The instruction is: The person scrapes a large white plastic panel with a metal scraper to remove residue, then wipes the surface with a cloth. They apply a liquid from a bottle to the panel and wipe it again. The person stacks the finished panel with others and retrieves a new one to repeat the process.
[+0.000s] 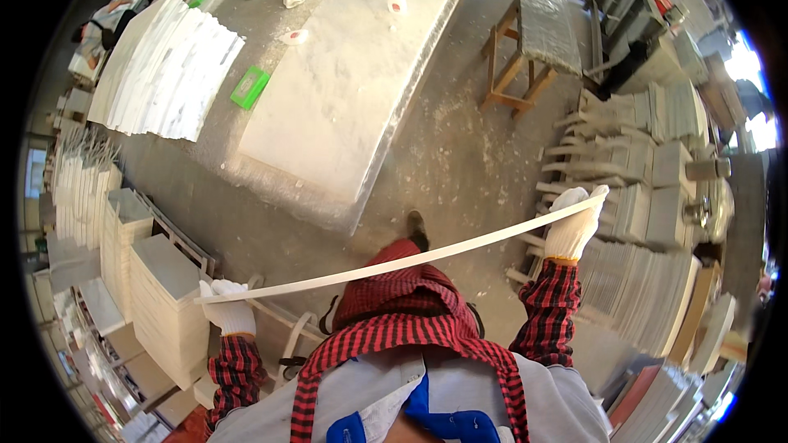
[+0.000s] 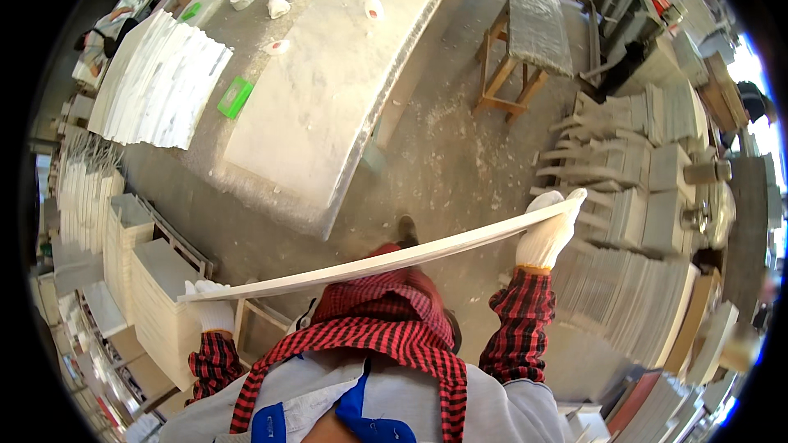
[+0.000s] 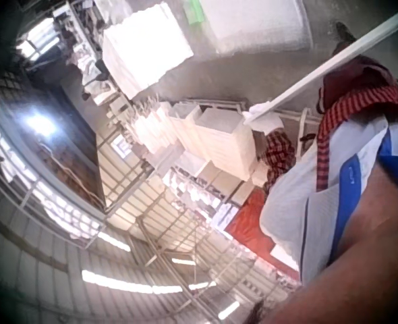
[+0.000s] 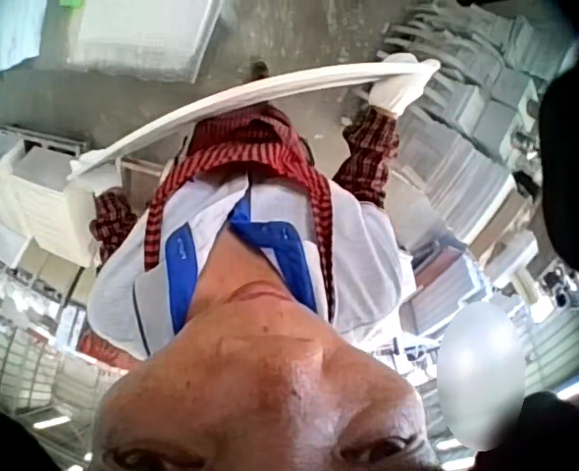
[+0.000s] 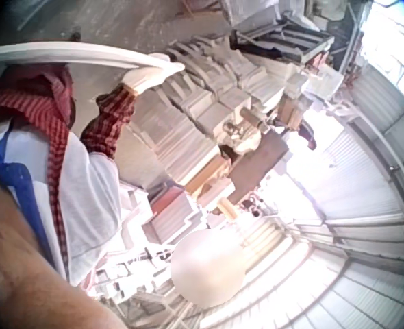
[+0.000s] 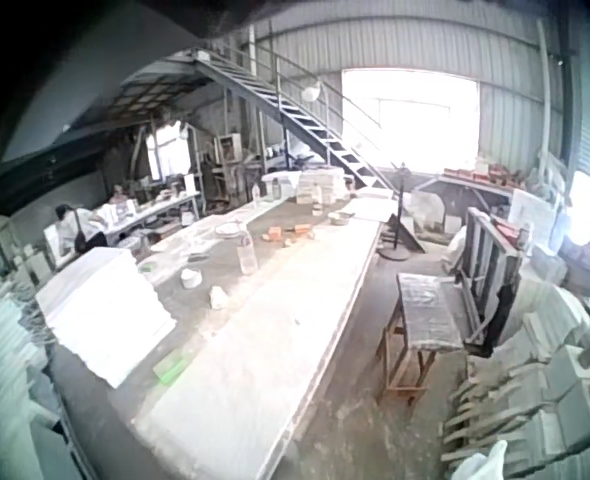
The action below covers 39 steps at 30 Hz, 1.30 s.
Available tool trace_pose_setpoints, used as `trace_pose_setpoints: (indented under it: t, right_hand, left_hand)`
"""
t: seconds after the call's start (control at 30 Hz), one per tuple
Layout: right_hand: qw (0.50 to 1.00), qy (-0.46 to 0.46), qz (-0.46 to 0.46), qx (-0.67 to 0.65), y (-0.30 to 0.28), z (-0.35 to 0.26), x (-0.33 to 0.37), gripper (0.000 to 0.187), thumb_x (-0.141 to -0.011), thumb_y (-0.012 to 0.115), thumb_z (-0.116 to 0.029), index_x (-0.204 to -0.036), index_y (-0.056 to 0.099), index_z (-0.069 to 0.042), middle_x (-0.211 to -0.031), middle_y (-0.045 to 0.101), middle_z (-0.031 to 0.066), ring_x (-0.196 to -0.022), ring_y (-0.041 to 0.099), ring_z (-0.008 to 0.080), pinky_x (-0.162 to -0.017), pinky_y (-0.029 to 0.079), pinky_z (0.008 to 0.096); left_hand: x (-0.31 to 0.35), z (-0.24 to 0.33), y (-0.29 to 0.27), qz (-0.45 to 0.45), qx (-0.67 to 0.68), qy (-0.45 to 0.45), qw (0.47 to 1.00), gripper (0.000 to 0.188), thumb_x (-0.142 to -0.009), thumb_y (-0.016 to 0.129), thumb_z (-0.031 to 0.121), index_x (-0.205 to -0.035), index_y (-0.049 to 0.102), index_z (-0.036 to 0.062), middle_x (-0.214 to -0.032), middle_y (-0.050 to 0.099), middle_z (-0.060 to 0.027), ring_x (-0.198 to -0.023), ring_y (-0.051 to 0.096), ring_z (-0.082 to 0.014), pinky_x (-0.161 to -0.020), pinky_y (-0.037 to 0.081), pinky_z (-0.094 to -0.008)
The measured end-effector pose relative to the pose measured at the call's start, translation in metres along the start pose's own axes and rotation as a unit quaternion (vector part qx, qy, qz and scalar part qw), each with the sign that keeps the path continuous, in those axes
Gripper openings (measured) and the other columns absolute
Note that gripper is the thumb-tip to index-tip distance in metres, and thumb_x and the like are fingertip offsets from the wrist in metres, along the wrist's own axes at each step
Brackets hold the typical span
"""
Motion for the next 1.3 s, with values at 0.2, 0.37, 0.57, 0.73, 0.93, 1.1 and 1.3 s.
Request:
trace_pose_setpoints:
  t: [0.2,0.37,0.57,0.73,0.93,1.1,1.3]
  right_hand:
    - [0.998,-0.011,-0.035,0.054,0.041,-0.055,-0.095,0.049,-0.100,0.049,-0.059,-0.080,0.054,-0.015,-0.070,0.052,-0.0010,-0.066,0.052,0.0162,-0.063,0.044,0.0321]
    - [0.993,-0.032,-0.094,0.064,0.093,-0.088,-0.161,0.049,-0.103,0.046,-0.056,-0.074,0.047,-0.016,-0.065,0.046,-0.0016,-0.058,0.044,0.0140,-0.055,0.038,0.0308]
    - [0.985,0.023,-0.169,0.015,0.162,-0.089,-0.310,0.060,-0.100,0.046,-0.060,-0.058,0.038,-0.017,-0.058,0.038,0.0013,-0.056,0.040,0.0183,-0.053,0.033,0.0366]
    - [0.976,-0.009,-0.206,0.075,0.260,-0.120,-0.343,0.046,-0.101,0.049,-0.055,-0.084,0.058,-0.013,-0.078,0.055,-0.0002,-0.073,0.050,0.0148,-0.068,0.043,0.0313]
    - [0.940,-0.021,-0.300,0.164,0.371,-0.127,-0.353,0.046,-0.102,0.049,-0.054,-0.101,0.063,-0.010,-0.089,0.060,0.0006,-0.085,0.057,0.0142,-0.078,0.046,0.0309]
    - [0.947,0.012,-0.286,0.144,0.437,-0.108,-0.374,0.040,-0.102,0.051,-0.051,-0.096,0.062,-0.012,-0.084,0.061,0.0011,-0.077,0.059,0.0158,-0.070,0.048,0.0309]
    - [0.903,-0.015,-0.410,0.129,0.485,-0.115,-0.437,0.043,-0.104,0.047,-0.051,-0.095,0.061,-0.012,-0.081,0.057,0.0009,-0.072,0.053,0.0148,-0.068,0.045,0.0309]
  left_hand:
    - [0.061,-0.043,0.078,0.052,0.022,0.004,0.998,0.052,-0.105,0.039,0.048,-0.063,0.040,0.0185,-0.055,0.041,-0.0003,-0.052,0.043,-0.0191,-0.060,0.042,-0.0374]
    - [0.096,-0.065,0.155,0.112,0.027,0.011,0.993,0.050,-0.105,0.040,0.046,-0.064,0.041,0.0177,-0.054,0.040,-0.0003,-0.050,0.041,-0.0194,-0.058,0.042,-0.0381]
    - [0.121,-0.115,0.250,0.141,0.035,0.101,0.984,0.054,-0.106,0.040,0.046,-0.062,0.042,0.0150,-0.057,0.045,-0.0018,-0.050,0.044,-0.0199,-0.055,0.042,-0.0383]
    - [0.156,-0.150,0.286,0.116,0.161,0.069,0.978,0.056,-0.103,0.039,0.055,-0.063,0.047,0.0172,-0.058,0.047,-0.0041,-0.054,0.048,-0.0209,-0.058,0.045,-0.0394]
    - [0.192,-0.204,0.321,0.176,0.165,0.130,0.962,0.043,-0.103,0.046,0.050,-0.076,0.053,0.0175,-0.066,0.048,0.0024,-0.069,0.054,-0.0167,-0.069,0.048,-0.0408]
    - [0.171,-0.218,0.380,0.296,0.210,0.136,0.922,0.046,-0.103,0.046,0.047,-0.067,0.041,0.0197,-0.063,0.042,0.0043,-0.056,0.044,-0.0145,-0.058,0.039,-0.0336]
    - [0.109,-0.233,0.405,0.160,0.233,0.115,0.952,0.056,-0.104,0.042,0.048,-0.057,0.034,0.0181,-0.054,0.034,0.0030,-0.052,0.039,-0.0156,-0.058,0.037,-0.0338]
Point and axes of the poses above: each hand's wrist, its own x-axis away from the middle knuckle, its own y-axis out of the palm, z = x × y, the point moved 5 cm from there along -x, towards the middle knuckle
